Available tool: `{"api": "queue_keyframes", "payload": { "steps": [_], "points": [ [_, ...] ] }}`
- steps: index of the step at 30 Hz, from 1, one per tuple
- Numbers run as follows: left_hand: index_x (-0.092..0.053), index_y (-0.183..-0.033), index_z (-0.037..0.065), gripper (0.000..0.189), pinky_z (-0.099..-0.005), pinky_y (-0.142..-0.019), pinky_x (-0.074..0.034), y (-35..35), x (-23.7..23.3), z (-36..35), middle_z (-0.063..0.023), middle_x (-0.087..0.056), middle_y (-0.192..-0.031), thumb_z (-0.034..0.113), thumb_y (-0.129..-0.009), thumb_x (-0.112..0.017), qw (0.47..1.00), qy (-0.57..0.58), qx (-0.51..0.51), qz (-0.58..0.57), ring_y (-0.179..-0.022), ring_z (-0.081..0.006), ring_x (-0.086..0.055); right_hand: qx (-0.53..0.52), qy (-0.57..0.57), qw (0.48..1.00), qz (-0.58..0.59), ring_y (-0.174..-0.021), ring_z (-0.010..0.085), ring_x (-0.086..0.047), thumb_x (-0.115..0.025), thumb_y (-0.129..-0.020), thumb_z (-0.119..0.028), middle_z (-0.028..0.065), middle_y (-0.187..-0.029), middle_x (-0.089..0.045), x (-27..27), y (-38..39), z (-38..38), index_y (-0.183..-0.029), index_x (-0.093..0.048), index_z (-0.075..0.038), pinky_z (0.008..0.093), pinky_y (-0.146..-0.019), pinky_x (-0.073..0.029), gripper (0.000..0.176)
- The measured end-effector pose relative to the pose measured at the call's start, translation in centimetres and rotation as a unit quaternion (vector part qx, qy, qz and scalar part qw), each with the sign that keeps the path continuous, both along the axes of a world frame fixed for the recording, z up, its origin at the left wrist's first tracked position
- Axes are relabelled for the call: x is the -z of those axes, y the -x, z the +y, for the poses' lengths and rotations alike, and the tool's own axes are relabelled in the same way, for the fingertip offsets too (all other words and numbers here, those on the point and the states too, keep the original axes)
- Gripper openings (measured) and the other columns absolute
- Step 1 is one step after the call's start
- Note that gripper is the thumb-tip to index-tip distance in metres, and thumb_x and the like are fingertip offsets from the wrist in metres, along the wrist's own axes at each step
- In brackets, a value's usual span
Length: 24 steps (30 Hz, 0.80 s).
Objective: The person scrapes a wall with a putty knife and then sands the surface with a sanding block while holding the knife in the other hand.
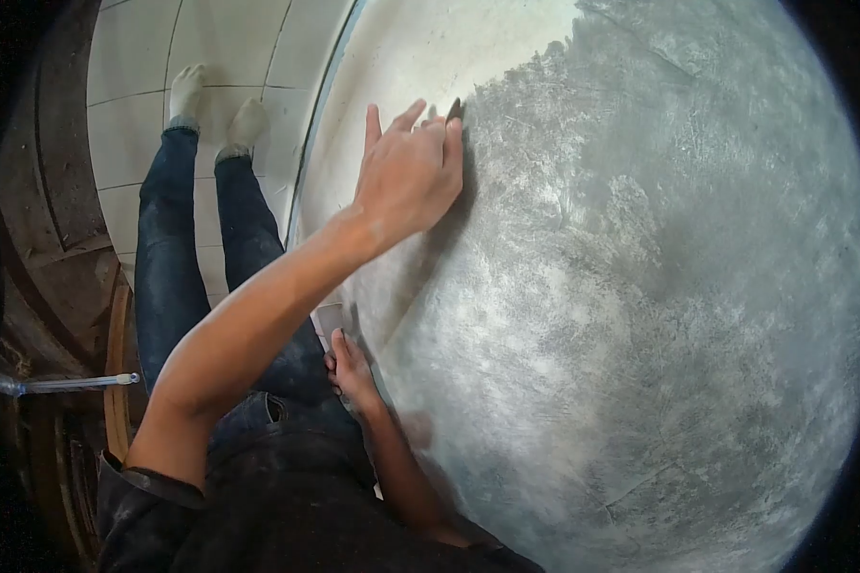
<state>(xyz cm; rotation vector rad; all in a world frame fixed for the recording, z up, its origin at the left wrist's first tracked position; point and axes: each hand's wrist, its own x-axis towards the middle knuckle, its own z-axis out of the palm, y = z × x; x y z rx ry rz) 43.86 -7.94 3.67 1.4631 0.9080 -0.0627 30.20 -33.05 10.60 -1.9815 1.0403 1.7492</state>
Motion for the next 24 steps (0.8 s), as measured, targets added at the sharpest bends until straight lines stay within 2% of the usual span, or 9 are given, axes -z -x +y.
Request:
{"api": "queue_keyframes", "payload": {
  "steps": [2,7,10,12,16,17,20,21,24],
  "points": [
    [-0.06,-0.112,-0.01,0.043,-0.0603,-0.115,-0.015,0.1,0.0,1.4,-0.0265,-0.064,-0.114,0.022,-0.102,-0.033,0.999,0.009,0.041,0.001,-0.134,-0.0395,-0.04,0.007,0.002,1.0,0.002,-0.045,0.0052,-0.036,-0.044,-0.099,-0.054,-0.0048,-0.068,-0.043,0.0,-0.1,0.6,-0.106,-0.05,-0.016,0.0234,-0.04,-0.03,0.039],
    [-0.051,-0.125,-0.007,0.041,-0.0601,-0.114,-0.018,0.9,-0.4,-2.0,-0.0263,-0.058,-0.125,0.024,-0.103,-0.035,0.999,-0.008,-0.049,-0.01,-0.134,-0.0407,-0.04,0.011,-0.024,1.0,-0.016,-0.045,0.0052,-0.036,-0.045,-0.099,-0.053,-0.0043,-0.068,-0.044,-0.4,0.0,0.7,-0.106,-0.05,-0.015,0.0238,-0.039,-0.03,0.039],
    [-0.044,-0.131,-0.004,0.042,-0.0598,-0.113,-0.022,1.9,-1.5,-4.0,-0.0266,-0.052,-0.132,0.025,-0.103,-0.037,0.996,-0.027,-0.077,-0.036,-0.134,-0.0402,-0.04,-0.078,-0.021,0.996,0.034,-0.045,0.0075,-0.037,-0.038,-0.099,-0.058,-0.0034,-0.067,-0.041,-0.2,-0.7,0.8,-0.102,-0.048,-0.013,0.0251,-0.04,-0.033,0.046],
    [-0.045,-0.131,-0.003,0.041,-0.0598,-0.112,-0.023,2.0,-1.1,-4.6,-0.0272,-0.052,-0.131,0.025,-0.103,-0.038,0.993,-0.024,-0.105,-0.053,-0.134,-0.0397,-0.04,-0.028,0.006,0.999,0.016,-0.045,0.0075,-0.037,-0.038,-0.099,-0.059,-0.0032,-0.067,-0.041,-0.2,-0.1,0.6,-0.106,-0.049,-0.013,0.0251,-0.04,-0.032,0.048],
    [-0.042,-0.135,-0.005,0.046,-0.0634,-0.109,-0.026,-0.2,2.9,-2.0,-0.0296,-0.05,-0.133,0.028,-0.104,-0.034,0.998,0.032,-0.062,0.001,-0.135,-0.048,-0.034,-0.023,-0.001,1.0,0.008,-0.047,0.0062,-0.037,-0.038,-0.099,-0.059,-0.0039,-0.068,-0.041,-0.1,-0.1,0.6,-0.117,-0.053,-0.013,0.0244,-0.041,-0.032,0.052],
    [-0.041,-0.134,-0.007,0.046,-0.063,-0.11,-0.026,-0.2,2.8,-2.2,-0.0294,-0.043,-0.141,0.027,-0.103,-0.033,0.997,0.042,-0.066,0.0,-0.131,-0.054,-0.035,-0.02,-0.005,1.0,0.008,-0.048,0.006,-0.037,-0.038,-0.099,-0.059,-0.0041,-0.068,-0.042,-0.2,-0.2,0.8,-0.117,-0.053,-0.013,0.0242,-0.041,-0.032,0.052],
    [-0.038,-0.137,-0.007,0.048,-0.0606,-0.111,-0.027,1.4,1.6,-2.5,-0.0303,-0.043,-0.141,0.026,-0.103,-0.033,0.987,0.13,-0.077,-0.046,-0.126,-0.0587,-0.038,-0.035,-0.022,0.999,-0.003,-0.048,0.0059,-0.037,-0.038,-0.099,-0.059,-0.0043,-0.068,-0.042,-0.6,0.3,0.2,-0.117,-0.055,-0.013,0.0239,-0.041,-0.032,0.053],
    [-0.036,-0.138,-0.008,0.049,-0.0577,-0.111,-0.03,2.0,0.4,-2.9,-0.0322,-0.042,-0.14,0.027,-0.103,-0.034,0.988,0.111,-0.083,-0.068,-0.123,-0.0583,-0.041,-0.045,-0.03,0.998,-0.011,-0.048,0.0059,-0.037,-0.038,-0.099,-0.059,-0.0043,-0.068,-0.042,-0.1,0.2,-0.2,-0.117,-0.056,-0.013,0.0238,-0.041,-0.032,0.053],
    [-0.039,-0.139,-0.006,0.046,-0.0445,-0.118,-0.022,2.8,-0.8,-4.2,-0.0305,-0.04,-0.142,0.023,-0.104,-0.035,0.978,0.117,-0.123,-0.118,-0.132,-0.0496,-0.033,-0.037,-0.026,0.999,-0.007,-0.048,0.0058,-0.036,-0.038,-0.099,-0.059,-0.0045,-0.067,-0.042,0.4,0.6,-1.3,-0.122,-0.055,-0.014,0.0234,-0.042,-0.032,0.054]
  ]
}}
